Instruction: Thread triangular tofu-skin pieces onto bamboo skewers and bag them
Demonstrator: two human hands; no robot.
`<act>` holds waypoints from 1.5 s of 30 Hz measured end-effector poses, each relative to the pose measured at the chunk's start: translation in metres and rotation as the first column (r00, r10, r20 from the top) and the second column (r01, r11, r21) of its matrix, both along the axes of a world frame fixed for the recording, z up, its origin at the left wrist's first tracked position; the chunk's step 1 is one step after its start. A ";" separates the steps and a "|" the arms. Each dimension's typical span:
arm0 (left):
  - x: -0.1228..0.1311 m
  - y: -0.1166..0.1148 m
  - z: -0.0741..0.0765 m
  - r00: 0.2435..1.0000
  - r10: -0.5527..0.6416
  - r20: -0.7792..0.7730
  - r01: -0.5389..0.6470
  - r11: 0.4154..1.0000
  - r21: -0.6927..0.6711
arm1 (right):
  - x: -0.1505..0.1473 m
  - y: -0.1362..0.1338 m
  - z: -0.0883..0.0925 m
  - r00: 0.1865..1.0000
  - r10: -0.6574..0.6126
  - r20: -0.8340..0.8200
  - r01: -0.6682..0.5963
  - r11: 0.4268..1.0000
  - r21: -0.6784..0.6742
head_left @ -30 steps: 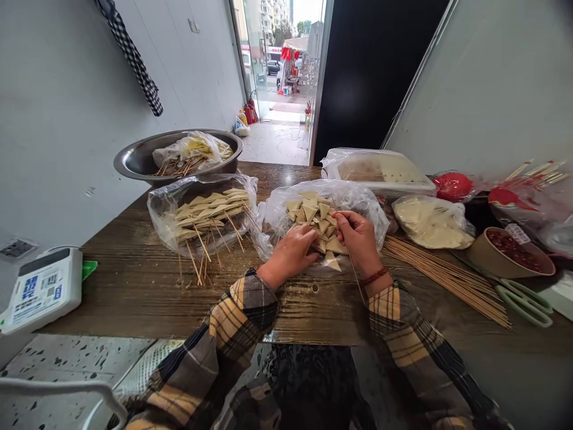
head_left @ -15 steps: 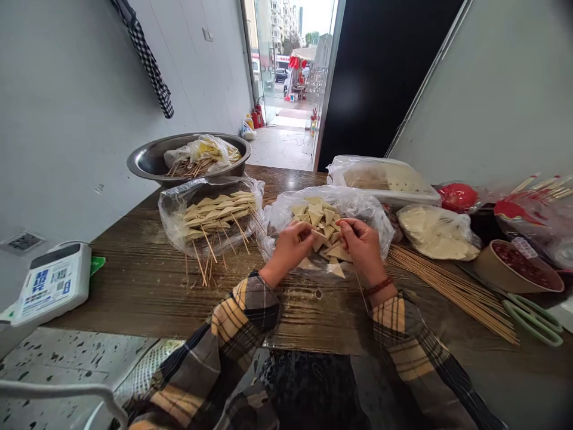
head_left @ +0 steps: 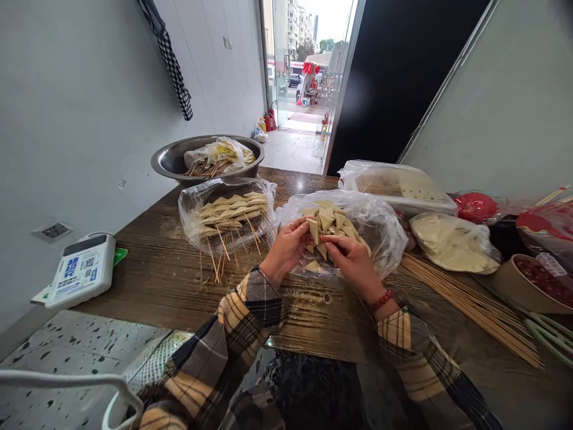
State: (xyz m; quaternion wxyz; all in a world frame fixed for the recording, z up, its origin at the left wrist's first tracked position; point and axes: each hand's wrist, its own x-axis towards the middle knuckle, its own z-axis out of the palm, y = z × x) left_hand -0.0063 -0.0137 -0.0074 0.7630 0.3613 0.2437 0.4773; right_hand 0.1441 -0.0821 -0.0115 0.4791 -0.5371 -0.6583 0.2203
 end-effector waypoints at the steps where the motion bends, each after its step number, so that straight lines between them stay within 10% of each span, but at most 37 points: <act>1: 0.001 0.000 -0.001 1.000 0.006 0.006 -0.006 1.000 -0.006 | -0.002 -0.001 0.001 1.000 0.008 0.013 -0.009 1.000 0.010; 18: 0.005 -0.005 0.003 0.993 -0.111 -0.043 0.116 0.985 0.130 | 0.002 0.004 0.001 0.997 -0.073 -0.008 0.073 0.990 0.121; 45: -0.006 0.000 0.009 0.991 0.133 0.021 -0.131 0.989 -0.061 | -0.005 -0.006 0.000 0.993 0.046 0.107 -0.047 0.999 0.003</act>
